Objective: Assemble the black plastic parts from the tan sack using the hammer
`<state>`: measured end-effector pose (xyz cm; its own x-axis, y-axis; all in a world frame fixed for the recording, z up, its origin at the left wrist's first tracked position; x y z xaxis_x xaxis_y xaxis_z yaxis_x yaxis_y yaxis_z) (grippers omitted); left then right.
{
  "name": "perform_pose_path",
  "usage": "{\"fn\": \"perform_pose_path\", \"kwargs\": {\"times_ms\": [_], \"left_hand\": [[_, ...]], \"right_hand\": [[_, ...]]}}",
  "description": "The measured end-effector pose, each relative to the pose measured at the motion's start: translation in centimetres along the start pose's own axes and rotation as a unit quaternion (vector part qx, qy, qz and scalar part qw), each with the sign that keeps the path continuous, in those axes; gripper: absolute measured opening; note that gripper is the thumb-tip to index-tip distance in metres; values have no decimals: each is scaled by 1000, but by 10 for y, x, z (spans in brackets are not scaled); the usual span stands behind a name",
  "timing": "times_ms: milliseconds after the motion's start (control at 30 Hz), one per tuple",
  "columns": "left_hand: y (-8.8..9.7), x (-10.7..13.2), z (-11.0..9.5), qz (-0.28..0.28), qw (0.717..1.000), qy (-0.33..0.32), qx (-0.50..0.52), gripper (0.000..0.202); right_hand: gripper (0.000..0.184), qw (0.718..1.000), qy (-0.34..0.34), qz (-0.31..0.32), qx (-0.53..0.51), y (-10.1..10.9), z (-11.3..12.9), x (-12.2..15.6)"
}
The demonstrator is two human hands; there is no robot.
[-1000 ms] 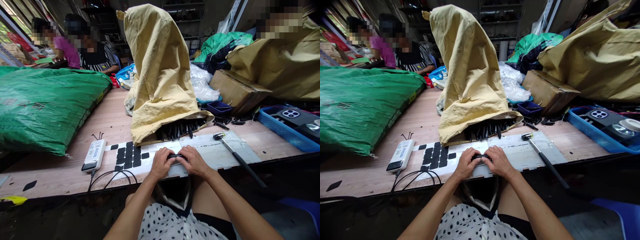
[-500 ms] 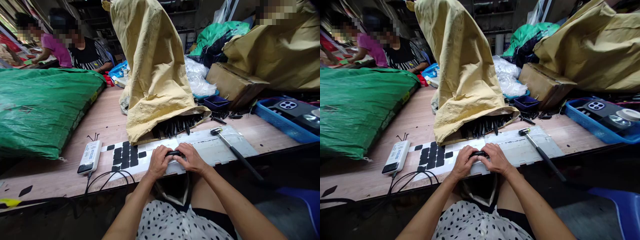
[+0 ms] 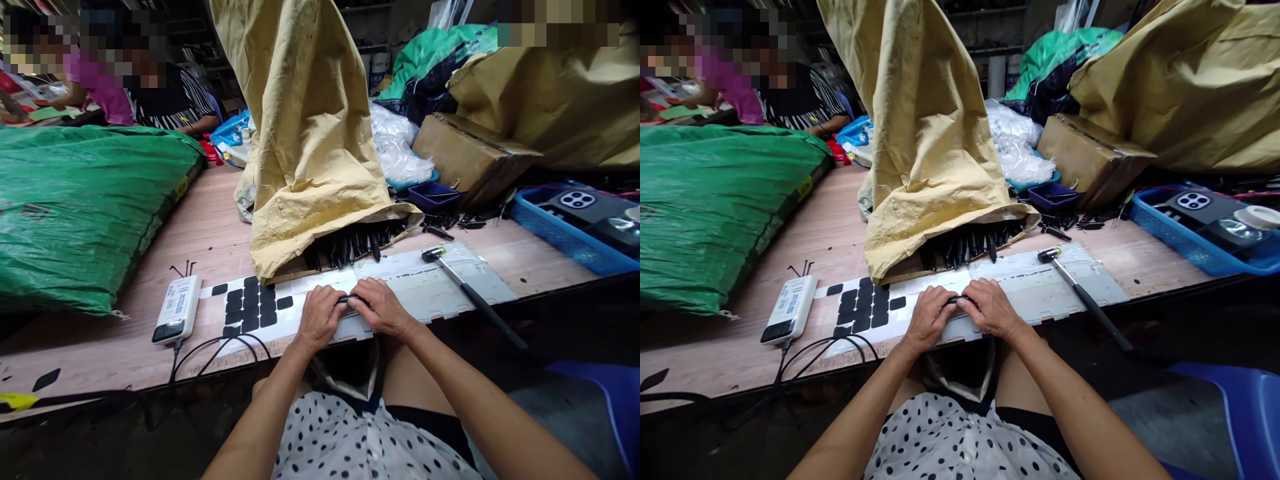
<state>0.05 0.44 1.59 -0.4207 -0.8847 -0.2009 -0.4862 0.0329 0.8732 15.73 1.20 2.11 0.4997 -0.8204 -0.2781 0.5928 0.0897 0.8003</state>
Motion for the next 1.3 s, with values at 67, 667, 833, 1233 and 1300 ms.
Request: {"fn": "perform_pose_path", "kwargs": {"times_ms": [67, 667, 833, 1233, 1300], "left_hand": [[-1, 0, 0, -5, 1000, 1, -10, 22], [3, 0, 4, -38, 996, 28, 74, 18], [3, 1, 3, -32, 997, 35, 68, 20], [5, 2, -6, -41, 999, 8, 14, 10], [5, 3, -8, -46, 999, -5, 8, 7]], "right_hand": [[27, 1000, 1, 0, 11, -2, -2, 0], [19, 995, -12, -47, -85, 2, -6, 2], [22, 996, -11, -47, -80, 2, -6, 1], [24, 1000, -4, -15, -12, 1, 1, 1], [26, 1000, -3, -15, -18, 2, 2, 1]]}}
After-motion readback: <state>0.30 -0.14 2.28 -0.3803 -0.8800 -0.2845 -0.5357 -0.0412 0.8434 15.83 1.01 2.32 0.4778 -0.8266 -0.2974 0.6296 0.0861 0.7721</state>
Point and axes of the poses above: each hand's wrist, its own x-axis away from the middle knuckle, its own y-axis out of the back of the hand, z = x × y, the point moved 5 cm from there along -x, towards the middle knuckle, and after that the axes turned 5 degrees about -x, right-handed, at the moved point
